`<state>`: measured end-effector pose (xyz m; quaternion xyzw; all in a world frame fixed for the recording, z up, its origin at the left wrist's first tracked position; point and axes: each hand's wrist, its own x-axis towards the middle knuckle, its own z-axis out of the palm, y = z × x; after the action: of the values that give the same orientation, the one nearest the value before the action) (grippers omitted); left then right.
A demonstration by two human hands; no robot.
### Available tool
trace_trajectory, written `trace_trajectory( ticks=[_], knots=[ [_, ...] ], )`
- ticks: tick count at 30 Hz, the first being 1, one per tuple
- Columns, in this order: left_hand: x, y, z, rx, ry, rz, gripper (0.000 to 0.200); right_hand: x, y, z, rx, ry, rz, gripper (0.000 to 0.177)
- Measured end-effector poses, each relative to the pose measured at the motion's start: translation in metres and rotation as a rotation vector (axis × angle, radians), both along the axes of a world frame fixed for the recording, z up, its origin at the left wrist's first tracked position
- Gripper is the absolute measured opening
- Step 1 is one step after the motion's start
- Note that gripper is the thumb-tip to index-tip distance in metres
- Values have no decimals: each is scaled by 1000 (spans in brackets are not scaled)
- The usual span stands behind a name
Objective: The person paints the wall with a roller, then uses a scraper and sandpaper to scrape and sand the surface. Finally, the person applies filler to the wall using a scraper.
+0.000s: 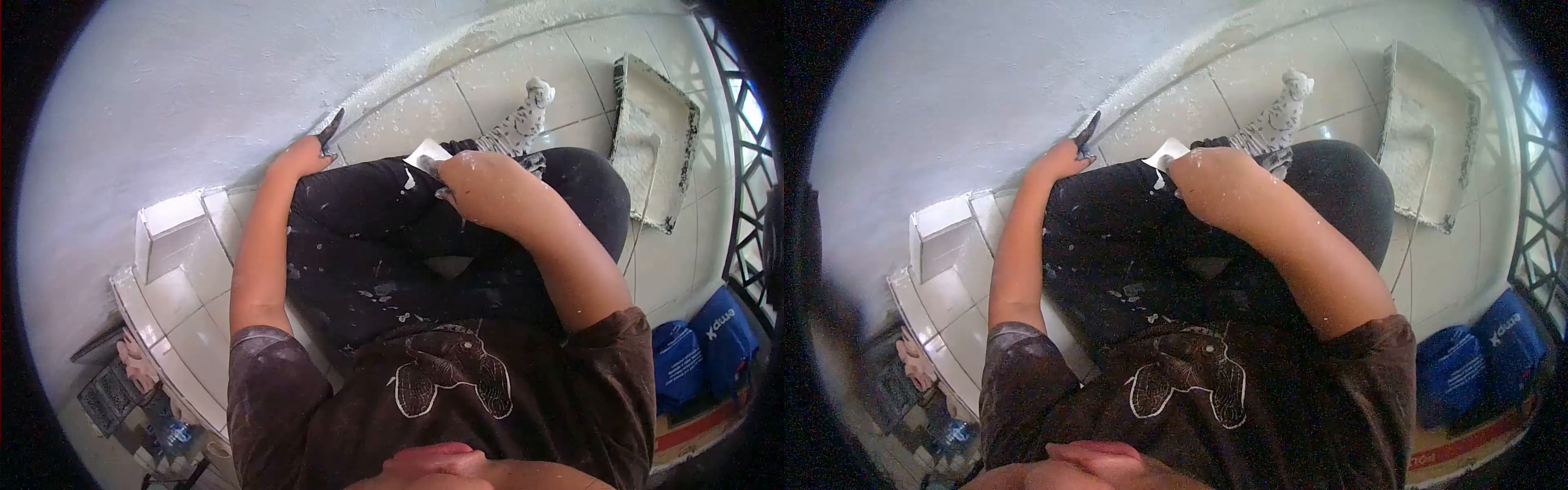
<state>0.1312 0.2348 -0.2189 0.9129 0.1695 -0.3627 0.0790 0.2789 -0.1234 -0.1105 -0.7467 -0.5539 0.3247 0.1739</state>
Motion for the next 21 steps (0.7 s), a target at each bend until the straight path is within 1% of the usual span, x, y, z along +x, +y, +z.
trace_trajectory(
  ticks=[3,6,8,9,11,14,15,17,18,21],
  knots=[
    [3,-6,4,8,-21,16,58,-3,-3,-8,79,29,-49,24],
    [4,-7,14,27,13,75,57,-4,-2,-5,75,31,-73,24],
    [7,-9,19,13,38,129,57,-2,1,3,-9,45,-56,24],
    [5,-8,18,34,41,118,55,-1,2,6,-57,49,-52,24],
    [5,-8,17,76,41,87,52,0,2,4,-59,60,-57,23],
    [5,-10,27,27,-90,102,48,-2,1,1,-28,60,-60,23],
    [8,-10,30,54,-143,93,47,-2,1,1,-10,55,-55,23],
    [12,-10,31,108,-238,87,44,-1,4,3,-72,59,-57,23],
    [14,-12,31,126,-244,39,43,-1,4,4,-102,63,-65,23],
    [9,-5,19,73,-171,85,47,-2,3,3,-72,69,-62,24]
  ],
)
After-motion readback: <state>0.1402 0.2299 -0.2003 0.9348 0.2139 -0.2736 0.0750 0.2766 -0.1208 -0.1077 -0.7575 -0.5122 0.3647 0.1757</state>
